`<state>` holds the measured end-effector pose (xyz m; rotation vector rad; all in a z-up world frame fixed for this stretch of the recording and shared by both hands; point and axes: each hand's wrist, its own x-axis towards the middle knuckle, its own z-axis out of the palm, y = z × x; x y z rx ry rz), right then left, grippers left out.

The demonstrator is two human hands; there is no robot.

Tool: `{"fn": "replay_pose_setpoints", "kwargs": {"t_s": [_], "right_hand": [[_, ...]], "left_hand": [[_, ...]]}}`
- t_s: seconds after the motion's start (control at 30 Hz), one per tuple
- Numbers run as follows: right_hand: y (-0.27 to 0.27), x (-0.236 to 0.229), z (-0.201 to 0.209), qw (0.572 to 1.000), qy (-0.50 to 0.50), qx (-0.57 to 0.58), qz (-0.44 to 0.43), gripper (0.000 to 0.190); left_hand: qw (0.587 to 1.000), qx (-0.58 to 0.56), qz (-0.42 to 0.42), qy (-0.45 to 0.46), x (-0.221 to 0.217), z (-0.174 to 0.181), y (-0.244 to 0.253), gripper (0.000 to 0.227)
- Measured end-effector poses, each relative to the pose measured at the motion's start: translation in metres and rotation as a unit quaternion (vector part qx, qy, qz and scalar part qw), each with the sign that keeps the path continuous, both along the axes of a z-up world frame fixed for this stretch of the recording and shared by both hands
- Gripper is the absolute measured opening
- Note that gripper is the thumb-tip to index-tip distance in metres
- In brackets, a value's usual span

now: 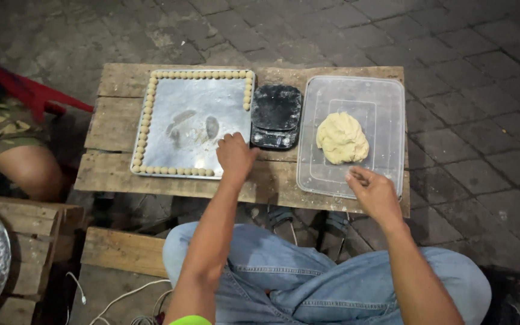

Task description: The person tears small pieces of dough from a larger mass, weighs each piece on a digital scale, rolls it into a ball, and places it on a metal tray. The process is repeated continuously throughout the clip.

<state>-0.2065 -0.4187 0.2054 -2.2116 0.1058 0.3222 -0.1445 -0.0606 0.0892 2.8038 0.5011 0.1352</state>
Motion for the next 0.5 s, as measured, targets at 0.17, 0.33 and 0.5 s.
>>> {"fn": "replay_pose_setpoints", "kwargs": {"t_s": [0.17,0.33,0.5], "right_hand": [[-0.007,0.003,-0.02,1.0,0.014,-0.015,-0.006,0.042],[-0.007,0.0,-0.02,0.999,-0.011,-0.032,0.006,0.042],[-0.009,0.0,-0.024,0.999,-0.02,-0.039,0.008,0.04]], "left_hand": [[0.996,0.083,-0.007,-0.005,-0.008,-0.061,0.005,0.027],[0.998,0.047,0.007,0.031,-0.01,-0.065,0.011,0.013],[0.998,0.036,0.028,0.041,-0.019,-0.057,0.014,0.018]]}}
